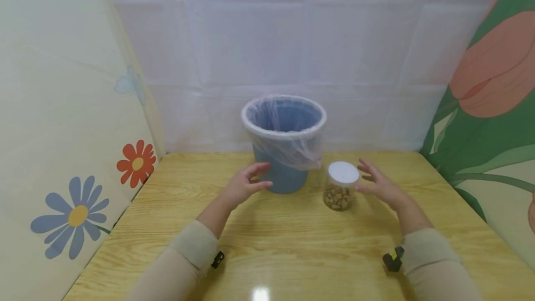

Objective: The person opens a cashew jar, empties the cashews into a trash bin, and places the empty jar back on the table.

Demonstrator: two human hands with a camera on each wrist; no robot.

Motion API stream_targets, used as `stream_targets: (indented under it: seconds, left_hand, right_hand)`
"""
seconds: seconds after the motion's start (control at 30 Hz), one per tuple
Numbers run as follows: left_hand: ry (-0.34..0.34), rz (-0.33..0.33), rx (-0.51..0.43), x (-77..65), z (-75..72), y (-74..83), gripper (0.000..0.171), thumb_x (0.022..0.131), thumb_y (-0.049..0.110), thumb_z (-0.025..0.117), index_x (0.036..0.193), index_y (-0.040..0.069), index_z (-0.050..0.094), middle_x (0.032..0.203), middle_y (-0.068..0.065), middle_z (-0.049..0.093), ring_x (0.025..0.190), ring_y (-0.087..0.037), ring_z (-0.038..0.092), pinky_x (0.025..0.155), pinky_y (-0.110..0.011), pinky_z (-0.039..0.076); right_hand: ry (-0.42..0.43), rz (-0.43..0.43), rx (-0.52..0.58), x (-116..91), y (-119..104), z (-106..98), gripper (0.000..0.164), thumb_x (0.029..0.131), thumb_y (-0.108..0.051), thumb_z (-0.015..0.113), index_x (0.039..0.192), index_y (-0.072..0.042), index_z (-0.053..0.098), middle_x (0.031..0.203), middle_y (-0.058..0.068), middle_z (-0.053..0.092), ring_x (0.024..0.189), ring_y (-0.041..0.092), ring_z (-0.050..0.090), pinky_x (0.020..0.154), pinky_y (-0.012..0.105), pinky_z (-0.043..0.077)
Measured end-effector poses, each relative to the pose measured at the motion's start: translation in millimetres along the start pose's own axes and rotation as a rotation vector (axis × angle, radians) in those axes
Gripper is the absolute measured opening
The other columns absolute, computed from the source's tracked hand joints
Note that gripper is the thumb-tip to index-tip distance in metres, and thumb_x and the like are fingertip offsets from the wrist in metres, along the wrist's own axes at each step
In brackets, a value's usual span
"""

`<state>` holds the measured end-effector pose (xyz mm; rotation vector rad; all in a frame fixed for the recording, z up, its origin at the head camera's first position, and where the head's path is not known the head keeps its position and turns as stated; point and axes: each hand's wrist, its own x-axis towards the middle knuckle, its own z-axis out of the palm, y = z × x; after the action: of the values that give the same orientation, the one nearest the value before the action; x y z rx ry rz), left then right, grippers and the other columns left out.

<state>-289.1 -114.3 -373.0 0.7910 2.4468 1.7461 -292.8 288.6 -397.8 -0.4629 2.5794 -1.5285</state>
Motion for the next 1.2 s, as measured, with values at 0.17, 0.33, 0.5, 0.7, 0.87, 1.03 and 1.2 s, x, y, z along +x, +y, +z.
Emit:
stream_targets:
  seconds: [0.17,0.33,0.5,0.7,0.87,1.03,1.2]
  left_hand:
    - [-0.006,0.016,-0.009,5.5,9.5,-8.9,0.057,0.079,0.017,0.071,0.129,0.001,0.048,0.133,-0.015,0.048,0.123,-0.029,0.044,0.098,-0.047,0.038]
    - [-0.041,0.001,0.001,8.4,20.1,-9.1,0.062,0.079,0.020,0.072,0.130,-0.001,0.046,0.135,-0.015,0.046,0.122,-0.032,0.044,0.098,-0.048,0.037]
    - [-0.077,-0.017,0.020,13.3,31.1,-9.3,0.061,0.079,0.020,0.072,0.132,0.003,0.046,0.136,-0.010,0.045,0.124,-0.028,0.042,0.099,-0.043,0.038]
    - [-0.095,-0.026,0.026,18.9,41.7,-6.1,0.062,0.078,0.020,0.073,0.133,0.006,0.046,0.137,-0.008,0.045,0.125,-0.027,0.041,0.100,-0.044,0.037]
    - [-0.100,-0.039,0.048,24.2,49.2,-4.6,0.065,0.076,0.025,0.074,0.133,0.011,0.046,0.137,-0.002,0.045,0.125,-0.023,0.041,0.099,-0.040,0.039]
    - [-0.115,-0.018,0.040,28.5,57.5,-2.4,0.069,0.076,0.025,0.074,0.136,0.011,0.042,0.140,-0.003,0.042,0.127,-0.024,0.040,0.100,-0.044,0.036]
    - [-0.118,-0.016,0.026,32.2,65.3,-0.5,0.071,0.076,0.023,0.075,0.137,0.010,0.041,0.141,-0.004,0.041,0.127,-0.024,0.039,0.101,-0.045,0.035]
  right_hand:
    - [0.000,0.006,-0.002,0.4,-1.3,3.0,0.090,0.085,-0.020,0.065,0.148,-0.015,0.000,0.147,0.027,0.013,0.129,0.051,0.018,0.096,0.067,0.021]
    - [-0.005,0.015,0.015,1.6,-0.4,5.6,0.089,0.085,-0.015,0.064,0.148,-0.013,0.000,0.145,0.030,0.015,0.127,0.052,0.020,0.096,0.066,0.024]
    - [-0.010,-0.005,0.026,2.6,2.2,7.7,0.089,0.084,-0.013,0.065,0.147,-0.011,0.001,0.144,0.032,0.016,0.126,0.053,0.022,0.095,0.066,0.026]
    - [-0.013,-0.003,0.036,2.5,3.2,9.2,0.090,0.084,-0.014,0.065,0.147,-0.012,0.002,0.144,0.032,0.015,0.126,0.053,0.022,0.096,0.066,0.025]
    - [-0.016,0.005,0.038,2.0,4.5,9.3,0.091,0.084,-0.017,0.066,0.148,-0.013,0.002,0.144,0.032,0.014,0.127,0.052,0.021,0.096,0.065,0.025]
    - [-0.012,0.008,0.040,2.7,7.4,9.8,0.091,0.083,-0.018,0.067,0.148,-0.014,0.003,0.144,0.031,0.015,0.127,0.052,0.022,0.096,0.064,0.026]
    - [-0.011,0.006,0.031,3.4,8.6,10.8,0.091,0.083,-0.019,0.067,0.148,-0.013,0.003,0.144,0.032,0.014,0.126,0.052,0.022,0.096,0.064,0.027]
